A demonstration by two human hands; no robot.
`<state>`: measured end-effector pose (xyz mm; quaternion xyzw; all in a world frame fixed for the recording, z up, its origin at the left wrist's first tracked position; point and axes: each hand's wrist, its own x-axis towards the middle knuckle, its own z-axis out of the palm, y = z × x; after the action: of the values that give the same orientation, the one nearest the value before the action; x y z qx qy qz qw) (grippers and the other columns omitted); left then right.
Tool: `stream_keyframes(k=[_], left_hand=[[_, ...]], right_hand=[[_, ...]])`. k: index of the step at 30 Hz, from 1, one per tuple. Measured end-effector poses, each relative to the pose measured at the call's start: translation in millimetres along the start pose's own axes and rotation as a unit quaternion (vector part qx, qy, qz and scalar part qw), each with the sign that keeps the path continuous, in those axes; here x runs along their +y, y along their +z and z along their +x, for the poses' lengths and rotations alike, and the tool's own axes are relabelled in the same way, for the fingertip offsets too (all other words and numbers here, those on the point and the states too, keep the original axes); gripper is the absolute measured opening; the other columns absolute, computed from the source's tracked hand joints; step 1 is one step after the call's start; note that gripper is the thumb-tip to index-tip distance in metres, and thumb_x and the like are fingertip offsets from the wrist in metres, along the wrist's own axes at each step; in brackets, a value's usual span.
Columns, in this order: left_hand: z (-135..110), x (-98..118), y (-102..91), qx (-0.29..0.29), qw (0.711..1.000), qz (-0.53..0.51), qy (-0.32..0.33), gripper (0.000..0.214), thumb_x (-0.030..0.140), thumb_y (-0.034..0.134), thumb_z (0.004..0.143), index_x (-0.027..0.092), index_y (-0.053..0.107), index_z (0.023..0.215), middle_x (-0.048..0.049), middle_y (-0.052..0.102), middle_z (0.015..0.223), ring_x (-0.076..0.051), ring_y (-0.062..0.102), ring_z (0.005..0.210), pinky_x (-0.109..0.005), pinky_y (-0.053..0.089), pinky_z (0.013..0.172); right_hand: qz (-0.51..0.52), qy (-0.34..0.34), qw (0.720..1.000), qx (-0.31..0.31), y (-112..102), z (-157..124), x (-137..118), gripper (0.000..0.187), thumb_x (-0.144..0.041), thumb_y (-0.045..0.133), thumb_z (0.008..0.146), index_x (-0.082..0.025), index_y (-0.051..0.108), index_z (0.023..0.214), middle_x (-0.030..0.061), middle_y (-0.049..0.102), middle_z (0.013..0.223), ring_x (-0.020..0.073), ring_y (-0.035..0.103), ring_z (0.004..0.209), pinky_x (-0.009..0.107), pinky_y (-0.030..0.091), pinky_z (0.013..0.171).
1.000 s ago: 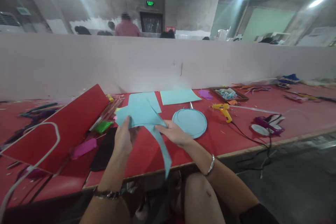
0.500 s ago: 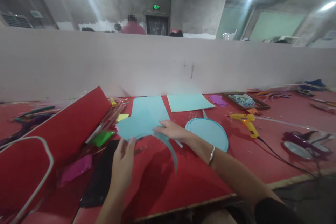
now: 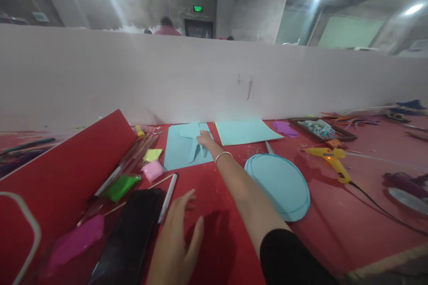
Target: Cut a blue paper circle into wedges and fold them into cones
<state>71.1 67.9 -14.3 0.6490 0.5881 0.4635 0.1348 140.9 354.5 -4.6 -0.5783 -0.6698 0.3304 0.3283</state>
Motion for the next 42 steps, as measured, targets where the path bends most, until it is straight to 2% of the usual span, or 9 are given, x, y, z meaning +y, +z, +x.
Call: stream_keyframes(k=[9, 14, 18, 23, 26, 28, 31, 38, 42], left_hand=[[0.8, 0.0, 4.3, 0.036, 0.993, 0.089, 0.074, 0.037, 0.029, 0.041, 0.085, 0.023, 0.040, 0.122, -0.0102, 0.051, 0.111, -0.020, 0.059, 0.093, -0.037, 0.053, 0.074], [5.3, -7.4, -0.7, 0.026, 0.987, 0.115, 0.111, 0.035, 0.029, 0.043, 0.084, 0.020, 0.044, 0.118, -0.0103, 0.053, 0.109, -0.020, 0.060, 0.090, -0.038, 0.054, 0.075], [4.3, -14.2, 6.4, -0.006, 0.984, 0.132, 0.117, 0.032, 0.027, 0.043, 0.082, 0.018, 0.050, 0.112, -0.0104, 0.056, 0.108, -0.023, 0.057, 0.102, -0.040, 0.051, 0.084], [4.0, -23.3, 13.6, -0.039, 0.971, 0.188, 0.142, 0.031, 0.023, 0.041, 0.081, 0.017, 0.054, 0.108, -0.0109, 0.058, 0.107, -0.024, 0.057, 0.104, -0.041, 0.048, 0.090], [5.2, -27.8, 14.6, -0.048, 0.968, 0.200, 0.141, 0.029, 0.023, 0.041, 0.081, 0.018, 0.055, 0.105, -0.0102, 0.059, 0.106, -0.024, 0.057, 0.102, -0.041, 0.048, 0.090], [6.6, -29.0, 14.9, -0.048, 0.969, 0.200, 0.138, 0.028, 0.023, 0.041, 0.080, 0.018, 0.055, 0.104, -0.0100, 0.059, 0.105, -0.024, 0.057, 0.102, -0.041, 0.047, 0.091], [8.4, -27.5, 15.1, -0.045, 0.969, 0.202, 0.134, 0.028, 0.025, 0.041, 0.080, 0.017, 0.054, 0.104, -0.0110, 0.059, 0.105, -0.025, 0.056, 0.104, -0.042, 0.046, 0.092], [4.7, -17.5, 11.8, -0.058, 0.961, 0.213, 0.164, 0.029, 0.024, 0.041, 0.081, 0.017, 0.050, 0.107, -0.0108, 0.056, 0.107, -0.024, 0.054, 0.106, -0.041, 0.045, 0.094], [4.0, -11.5, 9.6, -0.032, 0.956, 0.228, 0.180, 0.028, 0.022, 0.043, 0.080, 0.016, 0.051, 0.106, -0.0141, 0.052, 0.113, -0.026, 0.049, 0.113, -0.044, 0.040, 0.098]], right_hand=[[-0.110, 0.012, 0.994, 0.022, -12.5, 7.4, 4.7, 0.032, -0.031, 0.052, 0.088, -0.016, 0.052, 0.116, 0.0087, 0.055, 0.117, 0.0203, 0.057, 0.098, 0.041, 0.049, 0.082], [-0.149, -0.053, 0.987, 0.000, -68.8, -26.9, 5.1, 0.031, -0.031, 0.052, 0.088, -0.015, 0.053, 0.114, 0.0083, 0.057, 0.113, 0.0193, 0.058, 0.096, 0.039, 0.049, 0.081], [-0.189, -0.094, 0.977, -0.033, -131.0, -73.9, 13.1, 0.032, -0.025, 0.044, 0.089, -0.016, 0.053, 0.118, 0.0084, 0.059, 0.116, 0.0159, 0.058, 0.098, 0.025, 0.046, 0.080], [-0.277, -0.106, 0.951, -0.086, -185.3, -154.2, 47.9, 0.048, -0.023, 0.065, 0.071, -0.012, 0.057, 0.116, 0.0170, 0.057, 0.121, 0.0284, 0.050, 0.114, 0.039, 0.036, 0.097], [-0.313, -0.109, 0.932, -0.146, -190.9, -210.9, 73.6, 0.081, -0.022, 0.079, 0.050, -0.016, 0.051, 0.126, 0.0177, 0.049, 0.132, 0.0335, 0.042, 0.123, 0.043, 0.032, 0.101], [-0.374, -0.096, 0.906, -0.171, -188.1, -243.3, 85.3, 0.087, -0.029, 0.074, 0.059, -0.015, 0.038, 0.136, 0.0205, 0.034, 0.142, 0.0348, 0.029, 0.131, 0.049, 0.025, 0.105], [-0.393, -0.081, 0.906, -0.131, -184.4, -274.8, 91.0, 0.075, -0.030, 0.058, 0.073, -0.015, 0.030, 0.141, 0.0187, 0.027, 0.146, 0.0326, 0.020, 0.136, 0.054, 0.012, 0.107], [-0.354, -0.049, 0.922, -0.148, -187.0, -292.8, 88.6, 0.081, -0.030, 0.057, 0.071, -0.016, 0.023, 0.143, 0.0173, 0.018, 0.150, 0.0330, 0.012, 0.138, 0.055, 0.007, 0.107], [-0.361, -0.062, 0.924, -0.113, -179.3, -295.5, 94.4, 0.072, -0.004, 0.044, 0.070, -0.018, 0.032, 0.139, 0.0132, 0.024, 0.149, 0.0259, 0.017, 0.137, 0.053, 0.011, 0.108]])
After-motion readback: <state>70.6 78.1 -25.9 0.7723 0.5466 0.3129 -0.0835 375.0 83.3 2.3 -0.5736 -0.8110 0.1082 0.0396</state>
